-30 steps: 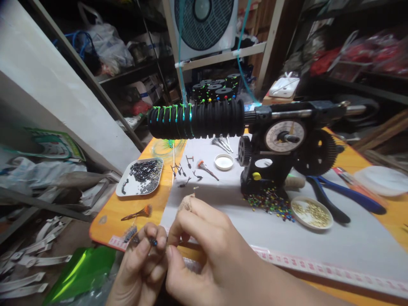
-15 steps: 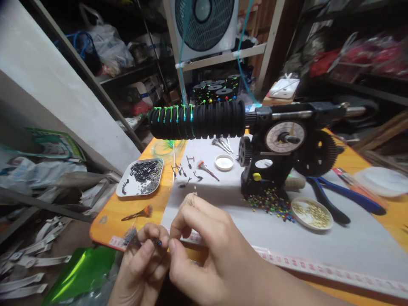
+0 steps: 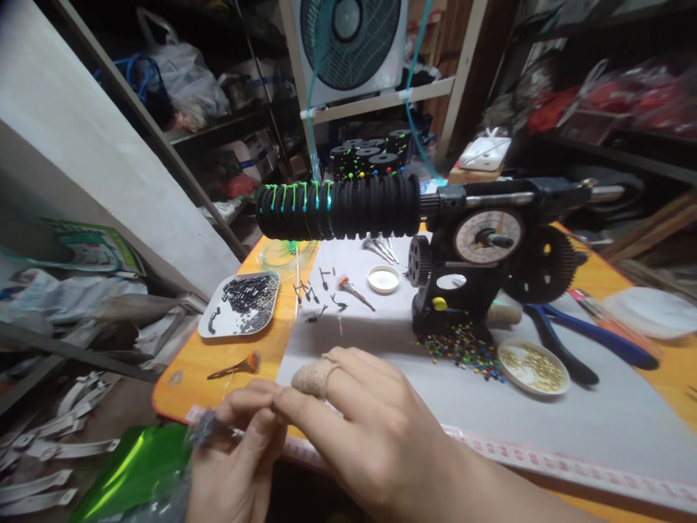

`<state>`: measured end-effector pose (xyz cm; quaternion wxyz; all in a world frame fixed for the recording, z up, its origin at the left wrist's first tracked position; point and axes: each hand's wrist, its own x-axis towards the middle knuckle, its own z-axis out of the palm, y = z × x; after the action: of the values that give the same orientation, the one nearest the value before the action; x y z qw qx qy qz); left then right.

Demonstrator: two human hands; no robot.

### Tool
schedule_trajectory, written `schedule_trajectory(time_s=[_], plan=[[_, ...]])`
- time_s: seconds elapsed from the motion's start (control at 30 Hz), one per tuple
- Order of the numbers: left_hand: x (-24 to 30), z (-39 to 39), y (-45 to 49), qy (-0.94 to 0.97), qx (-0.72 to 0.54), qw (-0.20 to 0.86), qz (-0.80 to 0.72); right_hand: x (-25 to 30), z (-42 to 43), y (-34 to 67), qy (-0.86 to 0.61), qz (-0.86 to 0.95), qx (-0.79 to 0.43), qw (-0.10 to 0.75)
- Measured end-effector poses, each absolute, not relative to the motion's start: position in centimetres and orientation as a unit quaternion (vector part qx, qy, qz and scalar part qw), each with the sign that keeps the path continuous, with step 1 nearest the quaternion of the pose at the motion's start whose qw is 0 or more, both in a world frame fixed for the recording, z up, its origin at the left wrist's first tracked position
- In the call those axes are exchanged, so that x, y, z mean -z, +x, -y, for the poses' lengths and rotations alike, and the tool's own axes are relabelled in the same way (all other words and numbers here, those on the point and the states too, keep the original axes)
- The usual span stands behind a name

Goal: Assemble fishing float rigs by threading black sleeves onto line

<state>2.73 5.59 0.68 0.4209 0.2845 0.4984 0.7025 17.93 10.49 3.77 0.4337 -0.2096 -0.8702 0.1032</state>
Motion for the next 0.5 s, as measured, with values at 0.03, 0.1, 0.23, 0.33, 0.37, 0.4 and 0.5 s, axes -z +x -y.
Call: schedule_trajectory(time_s=[0.03, 0.1, 0.23, 0.33, 0.37, 0.4, 0.5], plan=[[-0.8, -5.5, 2.7, 0.307, -0.715, 0.383, -0.499, -4.0, -10.5, 17.9, -0.212, 0.875, -0.103, 0.422], [-1.2, -5.4, 2.7, 0.303, -0.730, 0.381, -0.480, -4.3, -10.5, 17.6, -0.217, 0.878, -0.098, 0.415], [-1.6, -5.1, 2.2, 0.256, -0.694, 0.530, -0.415, -4.4, -10.9, 17.5, -0.206, 0.882, -0.016, 0.425], [-0.9, -5.3, 1.6, 0.285, -0.644, 0.577, -0.415, -4.2, -11.5, 18.2, -0.195, 0.872, 0.097, 0.438], [-0.5, -5.4, 1.3, 0.297, -0.619, 0.593, -0.420, -4.1, -11.9, 18.6, -0.203, 0.865, 0.133, 0.440], [-0.2, -5.5, 1.1, 0.314, -0.590, 0.610, -0.426, -4.1, -12.2, 18.9, -0.211, 0.857, 0.163, 0.440], [0.0, -5.9, 0.4, 0.393, -0.489, 0.632, -0.455, -4.1, -13.2, 19.4, -0.207, 0.860, 0.213, 0.415]])
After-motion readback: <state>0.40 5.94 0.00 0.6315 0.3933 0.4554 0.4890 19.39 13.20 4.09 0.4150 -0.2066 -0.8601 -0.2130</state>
